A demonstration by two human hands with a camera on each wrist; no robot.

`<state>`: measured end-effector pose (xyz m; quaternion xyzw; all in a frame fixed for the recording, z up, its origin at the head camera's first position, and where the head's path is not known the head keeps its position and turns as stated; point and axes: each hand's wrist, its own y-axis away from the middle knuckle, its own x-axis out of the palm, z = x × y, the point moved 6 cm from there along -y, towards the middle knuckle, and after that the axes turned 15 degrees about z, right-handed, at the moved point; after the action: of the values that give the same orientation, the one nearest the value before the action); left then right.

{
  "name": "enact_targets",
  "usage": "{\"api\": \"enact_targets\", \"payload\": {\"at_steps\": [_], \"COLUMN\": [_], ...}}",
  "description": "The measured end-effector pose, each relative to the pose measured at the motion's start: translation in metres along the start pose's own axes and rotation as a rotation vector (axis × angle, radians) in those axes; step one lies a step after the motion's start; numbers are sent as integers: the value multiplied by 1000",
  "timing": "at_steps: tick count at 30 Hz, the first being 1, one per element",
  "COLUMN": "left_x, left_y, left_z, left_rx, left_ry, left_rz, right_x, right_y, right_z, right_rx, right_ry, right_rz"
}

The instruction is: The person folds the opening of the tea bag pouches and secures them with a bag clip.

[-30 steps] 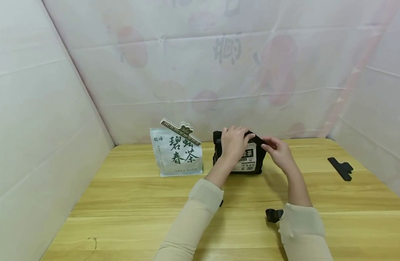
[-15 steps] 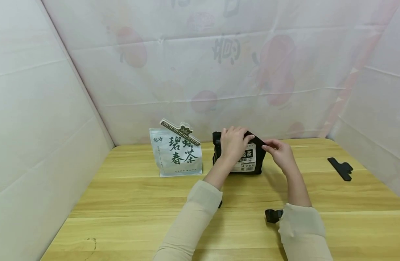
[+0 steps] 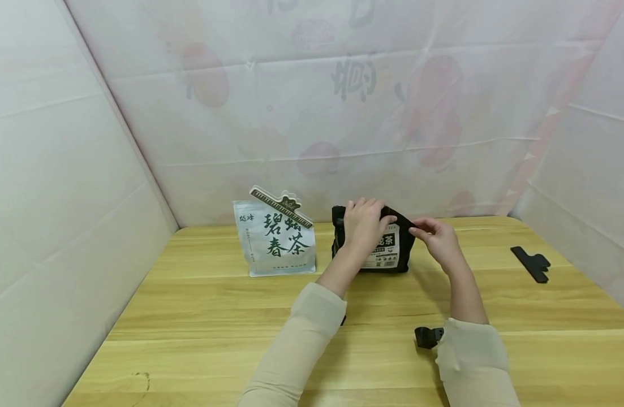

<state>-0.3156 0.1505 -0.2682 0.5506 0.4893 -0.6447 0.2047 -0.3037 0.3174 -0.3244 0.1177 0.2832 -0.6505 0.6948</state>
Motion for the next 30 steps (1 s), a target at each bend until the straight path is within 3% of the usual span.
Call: {"api": "enact_targets", "payload": {"at_steps": [11, 19, 30], "left_x": [-3, -3, -1], "left_y": [1, 2, -1], "left_z": [-3, -5, 1], "left_rx": [15, 33, 16], "left_ry": [11, 36, 59], "left_rz": [-65, -97, -66], "right_x": [-6, -16, -32], "right_y": [7, 14, 12], "right_z": [19, 29, 25], "right_rx": [-26, 12, 42], "right_ry": [189, 290, 451], "right_rz": [103, 69, 55]}}
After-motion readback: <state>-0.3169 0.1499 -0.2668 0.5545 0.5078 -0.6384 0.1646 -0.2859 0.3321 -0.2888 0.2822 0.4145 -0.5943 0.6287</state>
